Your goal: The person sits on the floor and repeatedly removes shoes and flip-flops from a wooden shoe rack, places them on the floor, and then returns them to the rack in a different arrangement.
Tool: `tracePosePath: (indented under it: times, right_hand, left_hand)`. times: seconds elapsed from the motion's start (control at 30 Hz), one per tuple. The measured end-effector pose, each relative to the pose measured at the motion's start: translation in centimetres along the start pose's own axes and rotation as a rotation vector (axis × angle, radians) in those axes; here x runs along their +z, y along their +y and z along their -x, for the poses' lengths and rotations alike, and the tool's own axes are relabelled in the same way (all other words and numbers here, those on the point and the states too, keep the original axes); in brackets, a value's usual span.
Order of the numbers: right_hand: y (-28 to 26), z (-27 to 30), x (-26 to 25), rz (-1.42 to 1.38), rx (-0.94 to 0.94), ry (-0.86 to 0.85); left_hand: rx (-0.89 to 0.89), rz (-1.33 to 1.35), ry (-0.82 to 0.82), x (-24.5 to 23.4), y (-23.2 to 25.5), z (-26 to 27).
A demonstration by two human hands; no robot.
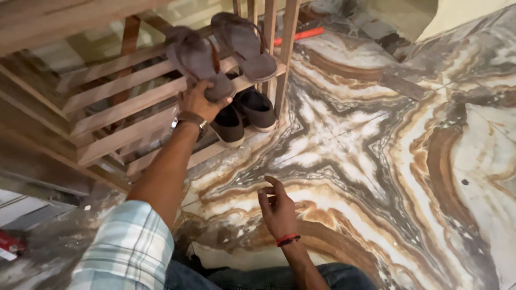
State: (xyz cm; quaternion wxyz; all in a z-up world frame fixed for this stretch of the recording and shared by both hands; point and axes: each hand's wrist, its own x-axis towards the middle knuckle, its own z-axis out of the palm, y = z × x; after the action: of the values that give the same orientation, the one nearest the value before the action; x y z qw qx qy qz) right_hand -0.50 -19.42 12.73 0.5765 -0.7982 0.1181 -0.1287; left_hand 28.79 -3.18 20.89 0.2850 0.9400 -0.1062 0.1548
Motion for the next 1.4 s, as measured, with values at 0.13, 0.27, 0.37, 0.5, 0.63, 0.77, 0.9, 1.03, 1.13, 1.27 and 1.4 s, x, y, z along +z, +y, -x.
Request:
tracePosePath:
  times: [0.13,0.27,0.37,0.5,0.63,0.77,0.9,1.03,1.13,1.27,1.4]
  right_hand:
    - [-0.8,0.1,0.2,0.023,0.001,-0.042]
    - [-0.6,0.0,0.2,0.047,-0.013,-0.041]
    - [-0.1,-0.2,0.5,0.069,-0.02,-0.065]
    - [0.4,-0.1,1.1,0.074,-0.041,-0.087]
    - [0.7,-0.1,1.0,0.099,-0.024,-0.105]
    - [1.4,-0.1,1.5,0.106,-0.012,-0.122]
    - [2.9,0.2,1.8,0.163,-0.035,-0.145]
    - [4.6,0.9,2.3,0.239,-0.078,-0.166]
    - [6.1,1.4,2.2,0.332,-0.085,-0.175]
    - [8.4,2.6,1.7,0.419,-0.026,-0.177]
    - [10.3,2.6,1.4,0.46,-0.007,-0.174]
  left_hand:
    - [-0.025,0.073,-0.057,0.6,1.2,-0.6]
    - [0.059,0.158,0.08,1.5,3.3,-0.6]
    - [-0.014,0.075,0.016,1.1,3.9,-0.3]
    - [-0.035,0.046,-0.037,0.3,4.1,-0.7]
    - [0.206,-0.04,0.153,0.6,3.7,1.2]
    - [0.386,0.101,0.168,1.7,1.0,11.6]
    - [0.228,0.141,-0.428,2.6,-2.6,25.7]
    - [0.115,0.011,-0.91,1.9,-5.2,33.8]
    - [0.173,-0.039,-0.933,3.0,-6.2,35.1]
    - [0.031,0.148,-0.939,7.1,-7.2,35.3]
    - [0.184,0.262,-0.716,10.4,-7.4,36.8]
